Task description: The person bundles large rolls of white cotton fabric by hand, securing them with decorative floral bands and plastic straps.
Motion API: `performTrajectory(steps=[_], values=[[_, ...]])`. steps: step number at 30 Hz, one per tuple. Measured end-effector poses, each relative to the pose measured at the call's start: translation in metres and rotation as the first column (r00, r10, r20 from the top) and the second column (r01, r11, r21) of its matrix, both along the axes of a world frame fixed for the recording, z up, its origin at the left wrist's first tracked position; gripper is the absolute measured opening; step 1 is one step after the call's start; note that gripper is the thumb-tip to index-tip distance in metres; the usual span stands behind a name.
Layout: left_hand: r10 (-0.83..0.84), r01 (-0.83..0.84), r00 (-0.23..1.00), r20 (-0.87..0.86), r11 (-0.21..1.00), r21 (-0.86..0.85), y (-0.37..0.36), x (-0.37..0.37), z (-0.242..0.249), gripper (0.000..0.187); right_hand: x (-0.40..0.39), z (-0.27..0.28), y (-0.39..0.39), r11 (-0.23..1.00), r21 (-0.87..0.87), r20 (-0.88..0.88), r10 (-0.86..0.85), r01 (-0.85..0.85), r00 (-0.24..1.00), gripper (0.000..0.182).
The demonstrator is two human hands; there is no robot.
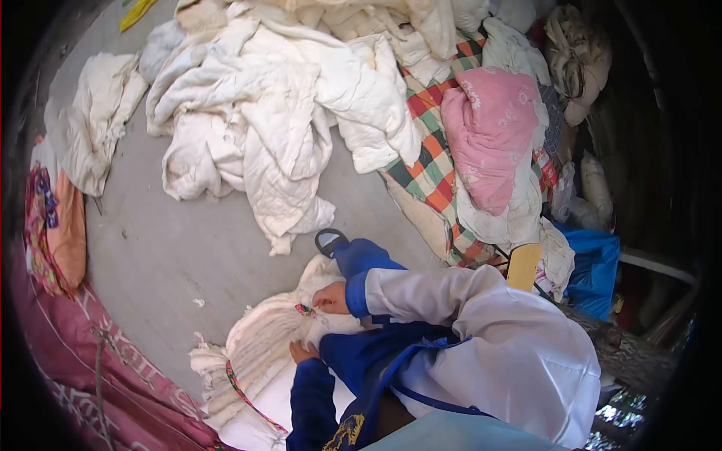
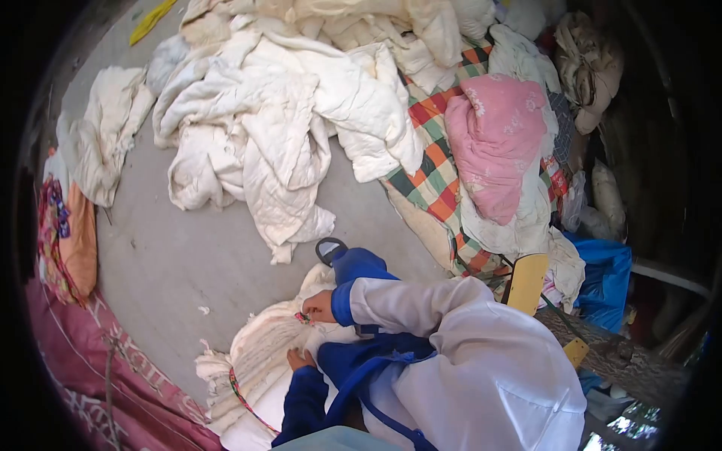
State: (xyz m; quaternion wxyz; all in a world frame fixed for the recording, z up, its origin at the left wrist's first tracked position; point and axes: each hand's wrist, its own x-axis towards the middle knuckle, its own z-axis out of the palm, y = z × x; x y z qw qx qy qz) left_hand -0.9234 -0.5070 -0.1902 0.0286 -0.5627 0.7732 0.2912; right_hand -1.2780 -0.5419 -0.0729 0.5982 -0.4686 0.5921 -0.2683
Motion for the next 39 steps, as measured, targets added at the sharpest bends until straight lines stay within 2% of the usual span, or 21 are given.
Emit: performTrajectory(steps=[1,2,3,4,5,6,7,9,12,15,18,21,24,26,27,28,29,32,35,37,39], values=[[0.032,-0.049,0.996,0.089,0.98,0.195,0.008,0.011,0.036,0.041,-0.047,0.017,0.003,0.977,0.062,0.087,-0.21,0.205,0.974,0.02],[0.065,-0.087,0.993,0.102,0.971,0.222,0.024,0.022,0.064,0.036,-0.093,0.017,0.014,0.921,0.117,0.156,-0.387,0.372,0.909,0.021],[0.144,-0.22,0.963,0.227,0.907,0.358,0.036,0.033,0.087,0.029,-0.138,0.01,0.034,0.759,0.314,0.152,-0.633,0.57,0.759,0.021],[0.051,-0.136,0.974,0.221,0.912,0.388,0.04,0.037,0.122,0.025,-0.188,0.003,0.064,0.636,0.336,0.038,-0.747,0.695,0.664,0.022],[0.041,-0.151,0.959,0.281,0.911,0.384,0.061,0.053,0.137,0.026,-0.229,-0.016,0.112,0.552,0.257,-0.222,-0.765,0.793,0.604,0.022],[0.035,-0.17,0.94,0.34,0.911,0.377,0.072,0.063,0.145,0.026,-0.267,-0.004,0.163,0.567,0.207,-0.507,-0.635,0.797,0.583,0.022],[0.004,-0.133,0.955,0.297,0.9,0.415,0.065,0.064,0.156,0.026,-0.292,-0.006,0.224,0.588,0.21,-0.684,-0.482,0.781,0.547,0.022],[0.107,-0.209,0.964,0.245,0.871,0.444,0.052,0.033,0.205,0.025,-0.306,0.018,0.344,0.573,0.336,-0.863,-0.132,0.748,0.488,0.023],[0.29,-0.309,0.95,0.116,0.819,0.483,0.034,-0.027,0.253,0.024,-0.283,0.066,0.485,0.456,0.659,-0.714,0.129,0.599,0.688,0.024],[0.308,-0.298,0.948,0.075,0.785,0.543,0.039,-0.093,0.263,0.024,-0.237,0.093,0.571,0.474,0.799,-0.526,0.255,0.369,0.812,0.026],[0.38,-0.268,0.924,-0.045,0.725,0.634,0.075,-0.158,0.252,0.032,-0.204,0.098,0.621,0.546,0.823,-0.413,0.38,0.16,0.828,0.029],[0.288,-0.209,0.958,-0.002,0.7,0.682,0.134,-0.216,0.268,0.037,-0.202,0.107,0.652,0.592,0.806,-0.376,0.498,0.01,0.782,0.032],[0.296,-0.14,0.951,-0.093,0.676,0.723,0.189,-0.239,0.279,0.03,-0.232,0.115,0.67,0.617,0.785,-0.397,0.568,-0.053,0.72,0.035],[0.406,-0.139,0.9,-0.16,0.613,0.778,0.213,-0.24,0.286,0.015,-0.262,0.13,0.681,0.607,0.791,-0.393,0.596,-0.074,0.7,0.037],[0.311,-0.095,0.942,-0.125,0.605,0.79,0.217,-0.254,0.314,0.016,-0.273,0.142,0.686,0.601,0.794,-0.375,0.599,-0.088,0.708,0.038],[0.171,0.062,0.962,-0.214,0.627,0.777,0.215,-0.252,0.315,0.02,-0.285,0.155,0.692,0.594,0.798,-0.356,0.602,-0.103,0.715,0.039],[0.061,0.114,0.978,-0.199,0.645,0.755,0.213,-0.254,0.313,0.02,-0.301,0.167,0.696,0.589,0.8,-0.345,0.605,-0.112,0.718,0.039],[-0.196,0.179,0.979,-0.06,0.671,0.719,0.204,-0.274,0.315,0.02,-0.318,0.187,0.726,0.742,0.648,-0.625,0.388,0.173,0.677,0.023],[-0.316,0.199,0.948,0.032,0.67,0.715,0.197,-0.316,0.318,0.021,-0.332,0.15,0.754,0.627,0.768,-0.467,0.409,0.13,0.784,0.044],[-0.335,0.188,0.94,0.063,0.664,0.724,0.196,-0.363,0.32,0.022,-0.331,0.13,0.78,0.696,0.696,-0.544,0.354,0.174,0.761,0.028],[-0.313,0.168,0.947,0.067,0.663,0.729,0.198,-0.421,0.325,0.022,-0.331,0.1,0.803,0.731,0.637,-0.604,0.277,0.244,0.747,0.025]])
